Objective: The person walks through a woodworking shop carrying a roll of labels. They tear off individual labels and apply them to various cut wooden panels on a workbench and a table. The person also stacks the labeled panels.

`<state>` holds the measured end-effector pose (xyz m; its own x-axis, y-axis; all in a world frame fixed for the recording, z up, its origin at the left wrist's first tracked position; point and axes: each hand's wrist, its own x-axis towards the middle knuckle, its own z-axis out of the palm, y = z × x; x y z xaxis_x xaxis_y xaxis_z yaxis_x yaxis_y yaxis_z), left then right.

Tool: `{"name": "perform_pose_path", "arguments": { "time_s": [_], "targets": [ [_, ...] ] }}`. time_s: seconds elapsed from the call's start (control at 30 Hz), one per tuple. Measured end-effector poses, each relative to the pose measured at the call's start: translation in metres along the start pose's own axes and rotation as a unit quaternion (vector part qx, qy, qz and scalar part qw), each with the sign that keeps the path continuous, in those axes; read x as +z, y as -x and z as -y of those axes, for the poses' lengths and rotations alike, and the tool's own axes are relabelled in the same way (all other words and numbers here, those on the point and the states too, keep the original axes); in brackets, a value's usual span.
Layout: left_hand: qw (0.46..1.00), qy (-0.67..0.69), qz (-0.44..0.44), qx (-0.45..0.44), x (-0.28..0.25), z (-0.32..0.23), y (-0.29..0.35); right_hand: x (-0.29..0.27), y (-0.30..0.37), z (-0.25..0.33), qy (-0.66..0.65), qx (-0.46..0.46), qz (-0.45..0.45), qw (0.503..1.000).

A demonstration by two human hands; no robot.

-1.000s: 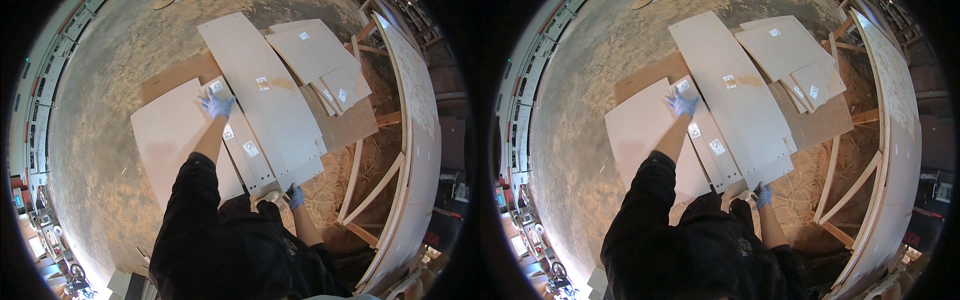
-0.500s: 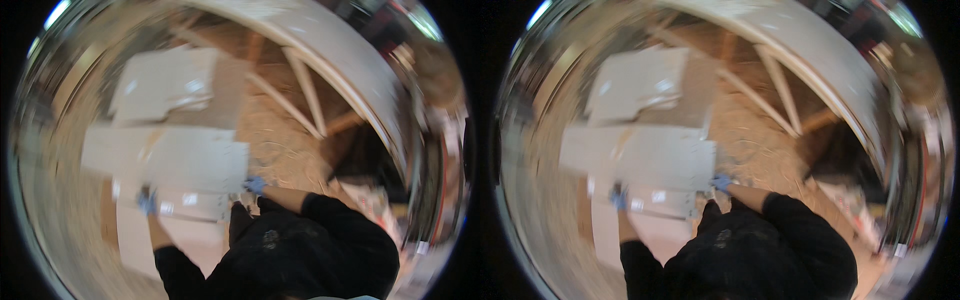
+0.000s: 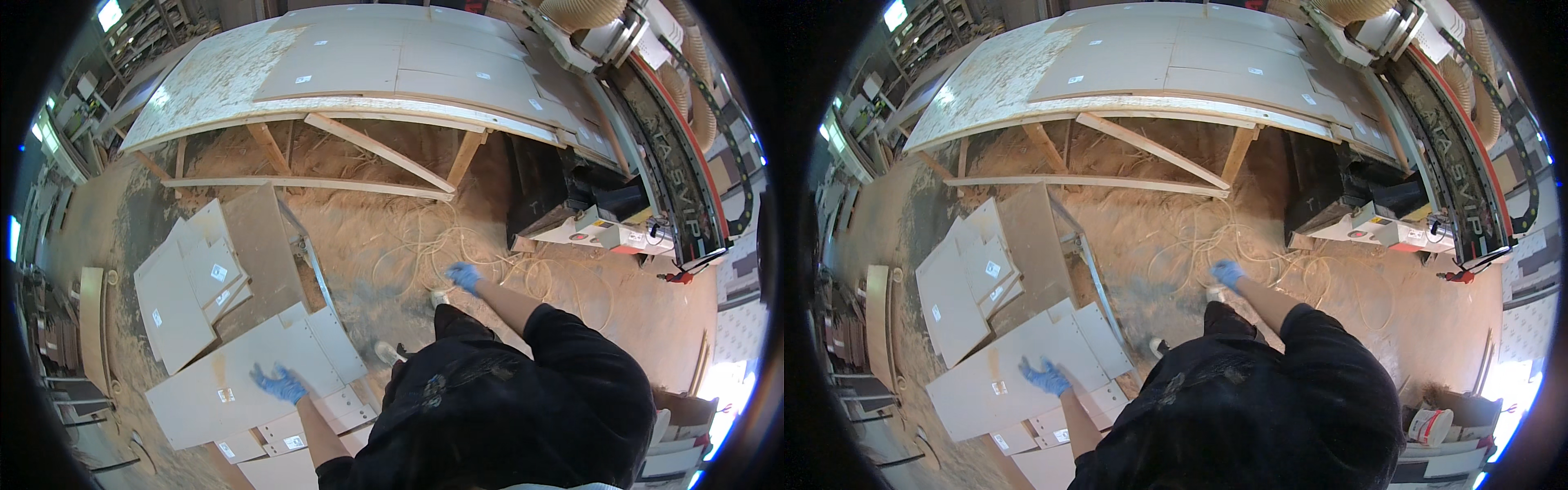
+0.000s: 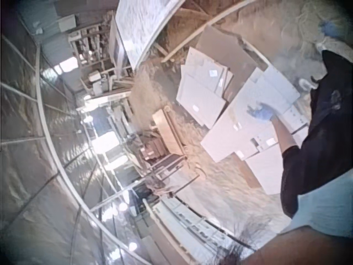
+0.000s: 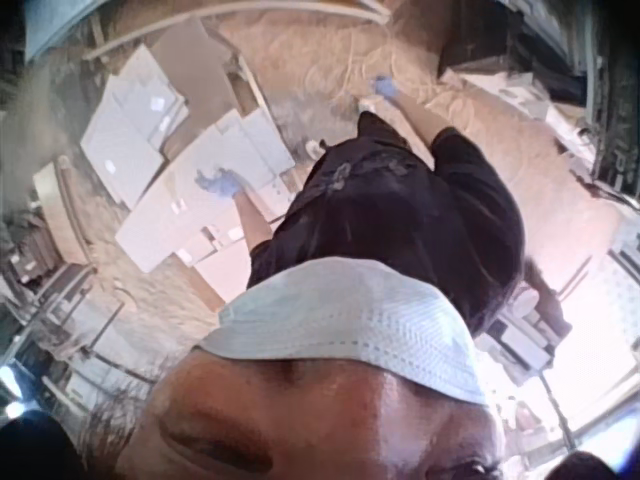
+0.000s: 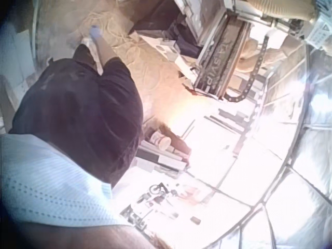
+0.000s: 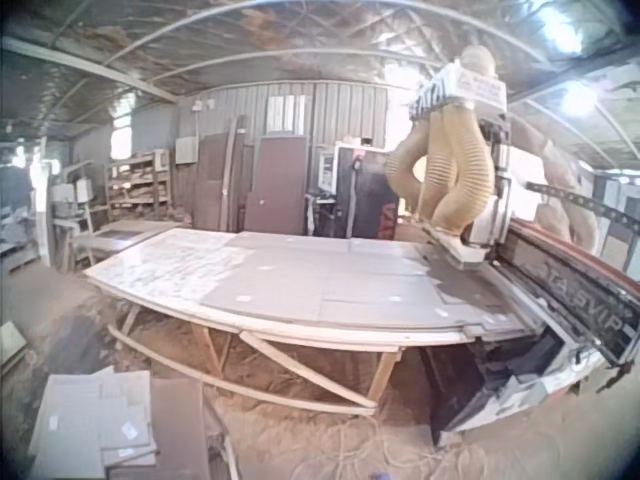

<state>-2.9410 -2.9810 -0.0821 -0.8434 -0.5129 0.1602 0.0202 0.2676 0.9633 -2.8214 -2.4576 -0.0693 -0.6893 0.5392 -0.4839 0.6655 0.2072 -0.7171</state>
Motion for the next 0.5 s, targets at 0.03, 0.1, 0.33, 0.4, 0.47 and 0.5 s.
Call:
{"name": "perform_pose_path", "arguments": {
  "time_s": [0.03, 0.1, 0.33, 0.4, 0.47, 0.5],
  "targets": [
    [0.987, -0.105, 0.038, 0.114, 0.025, -0.014, 0.003, -0.031, -0.009, -0.003, -0.037, 0.031, -0.004, 0.999],
    [0.975, -0.111, 0.111, 0.156, 0.088, -0.04, 0.019, -0.089, -0.03, -0.002, -0.216, 0.122, -0.053, 0.967],
    [0.955, 0.006, 0.29, 0.052, 0.272, -0.127, 0.117, -0.299, -0.194, 0.054, -0.593, 0.061, -0.116, 0.795],
    [0.946, -0.013, 0.323, 0.023, 0.297, -0.148, 0.151, -0.359, -0.25, 0.064, -0.611, -0.216, 0.392, 0.653],
    [0.94, -0.011, 0.335, -0.054, 0.324, -0.164, 0.181, -0.407, -0.288, 0.065, -0.672, -0.032, -0.059, 0.738],
    [0.938, -0.041, 0.317, -0.137, 0.326, -0.172, 0.199, -0.422, -0.311, 0.074, -0.67, -0.013, -0.058, 0.74]
  ]
}}
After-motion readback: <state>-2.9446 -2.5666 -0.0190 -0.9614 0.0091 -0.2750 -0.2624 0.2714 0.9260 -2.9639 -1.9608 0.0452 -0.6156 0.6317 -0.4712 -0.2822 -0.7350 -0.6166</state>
